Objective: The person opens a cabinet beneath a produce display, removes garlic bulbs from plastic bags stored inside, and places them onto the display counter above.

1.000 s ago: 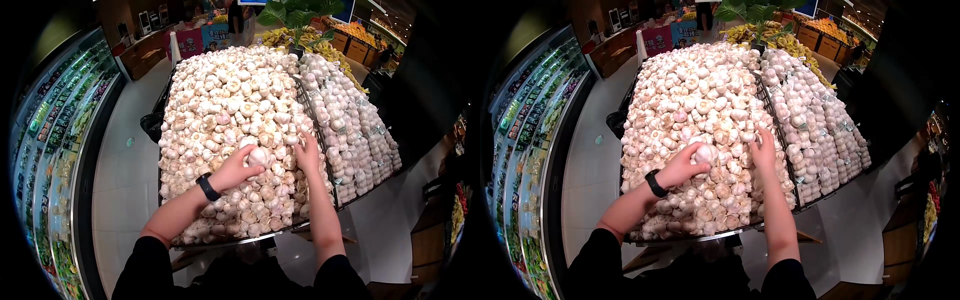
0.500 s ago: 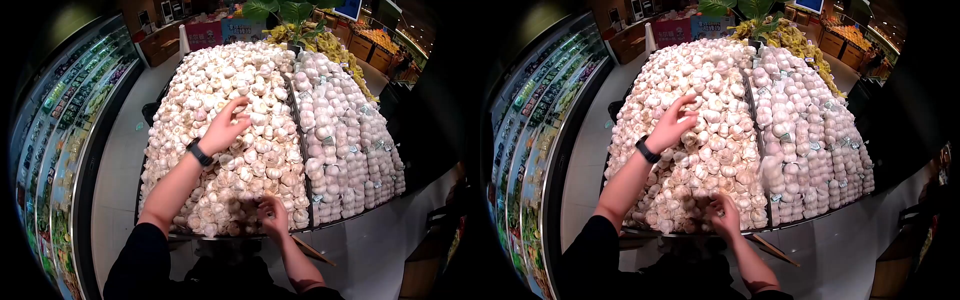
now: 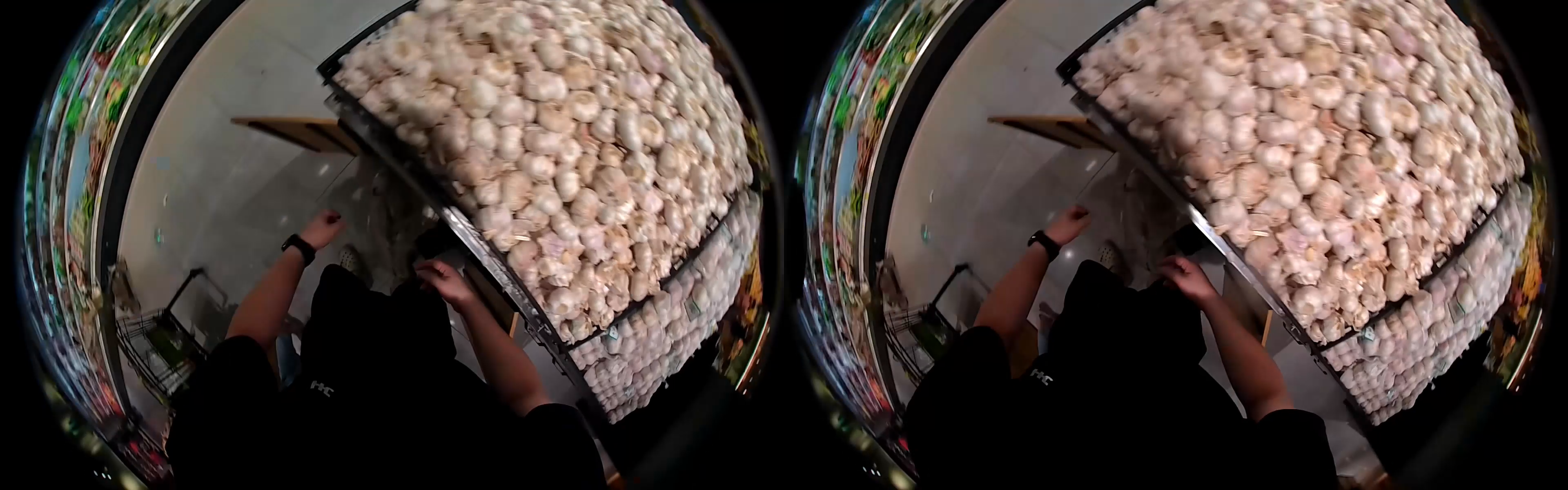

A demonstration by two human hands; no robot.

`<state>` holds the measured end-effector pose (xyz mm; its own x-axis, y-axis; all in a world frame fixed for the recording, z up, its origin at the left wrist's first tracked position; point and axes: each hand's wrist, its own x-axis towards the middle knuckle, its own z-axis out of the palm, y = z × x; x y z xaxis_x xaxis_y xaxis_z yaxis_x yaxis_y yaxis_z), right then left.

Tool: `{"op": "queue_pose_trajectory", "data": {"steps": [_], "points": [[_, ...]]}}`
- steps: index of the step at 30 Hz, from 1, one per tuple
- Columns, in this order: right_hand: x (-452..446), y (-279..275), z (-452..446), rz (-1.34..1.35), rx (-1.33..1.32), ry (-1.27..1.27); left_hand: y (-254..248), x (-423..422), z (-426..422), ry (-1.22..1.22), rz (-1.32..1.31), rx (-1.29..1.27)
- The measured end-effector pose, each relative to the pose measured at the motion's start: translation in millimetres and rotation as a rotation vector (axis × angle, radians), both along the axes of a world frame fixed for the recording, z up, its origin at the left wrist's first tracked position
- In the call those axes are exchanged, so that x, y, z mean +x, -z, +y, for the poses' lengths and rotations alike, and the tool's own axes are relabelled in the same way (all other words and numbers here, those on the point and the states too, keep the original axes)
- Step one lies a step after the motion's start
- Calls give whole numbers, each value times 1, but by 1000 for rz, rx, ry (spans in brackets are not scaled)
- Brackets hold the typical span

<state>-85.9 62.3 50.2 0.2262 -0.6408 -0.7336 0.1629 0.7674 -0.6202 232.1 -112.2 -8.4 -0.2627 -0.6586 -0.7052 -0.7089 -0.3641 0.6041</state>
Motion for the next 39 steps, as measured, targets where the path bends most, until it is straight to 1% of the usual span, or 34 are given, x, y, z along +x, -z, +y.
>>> {"op": "queue_pose_trajectory", "data": {"steps": [1, 2, 4, 6, 7, 9, 10, 11, 13, 14, 15, 16, 17, 18, 20, 21, 22, 24, 25, 26, 27, 28, 29, 30, 31, 32, 33, 34, 35, 36, 37, 38, 39], "points": [[12, 26, -4, 52, -44, -52, 8, -3, 11, 99, -82, -51], [20, 52, -10, 20, -31, -61, 36, -3, 24, 58, -104, 91], [42, 89, -30, 67, 168, -35, 94, -2, 54, 80, -195, 179], [59, 149, -45, 215, 232, -155, 131, -7, 73, 231, -341, 238], [70, 173, -51, 290, 213, -226, 136, -8, 81, 185, -303, 194], [94, 203, -70, 175, 177, -199, 134, -17, 89, 64, -239, 129], [104, 227, -79, 140, 138, -162, 138, -17, 84, -10, -224, 91], [109, 253, -85, 103, 102, -114, 142, -19, 77, -34, -232, 105], [90, 325, -104, 439, 105, -286, 153, -23, 73, 2, -280, 89], [80, 352, -120, 623, 199, -513, 174, -21, 71, -7, -278, 112], [64, 369, -124, 653, 193, -486, 189, -23, 69, 55, -269, 98], [48, 380, -121, 602, 183, -354, 203, -25, 71, 123, -252, 91], [34, 387, -116, 509, 176, -203, 222, -29, 74, 89, -247, 148], [31, 395, -111, 514, 130, -220, 228, -33, 82, 94, -243, 173], [62, 398, -130, 1180, -270, -1269, 230, -35, 81, -237, -154, 60], [81, 372, -131, 1026, -482, -1461, 226, -32, 86, -331, -67, -29], [92, 374, -122, 1019, -481, -1462, 215, -29, 88, -331, -72, -25], [105, 378, -101, 890, -334, -1504, 185, -26, 90, -902, 348, 140], [111, 372, -99, 1016, -270, -1594, 172, -25, 86, -907, 341, 147], [118, 375, -96, 1011, -271, -1596, 161, -24, 78, -980, 433, 118], [126, 378, -96, 1071, -147, -1601, 157, -24, 73, -1048, 528, 86], [130, 380, -96, 1130, -21, -1602, 159, -23, 71, -1046, 529, 85], [132, 382, -97, 1131, -21, -1599, 160, -22, 70, -1006, 567, 92], [135, 374, -102, 1109, -33, -1501, 162, -22, 69, -963, 605, 100], [135, 364, -108, 1085, -42, -1406, 150, -24, 60, -961, 606, 106], [131, 351, -115, 1082, -32, -1409, 134, -29, 53, -927, 669, 109], [127, 335, -127, 1053, 12, -1342, 123, -32, 47, -889, 733, 110], [123, 320, -140, 1027, 51, -1270, 124, -33, 45, -882, 737, 113], [117, 304, -151, 1020, 22, -1171, 123, -35, 43, -913, 768, 148], [101, 320, -143, 1023, 28, -1169, 122, -38, 43, -942, 798, 185], [80, 350, -129, 1032, 35, -988, 122, -40, 42, -1021, 848, 200], [67, 367, -122, 1037, 39, -809, 122, -41, 40, -1013, 852, 202], [67, 364, -125, 1163, 130, -724, 122, -42, 40, -990, 824, 166]]}}
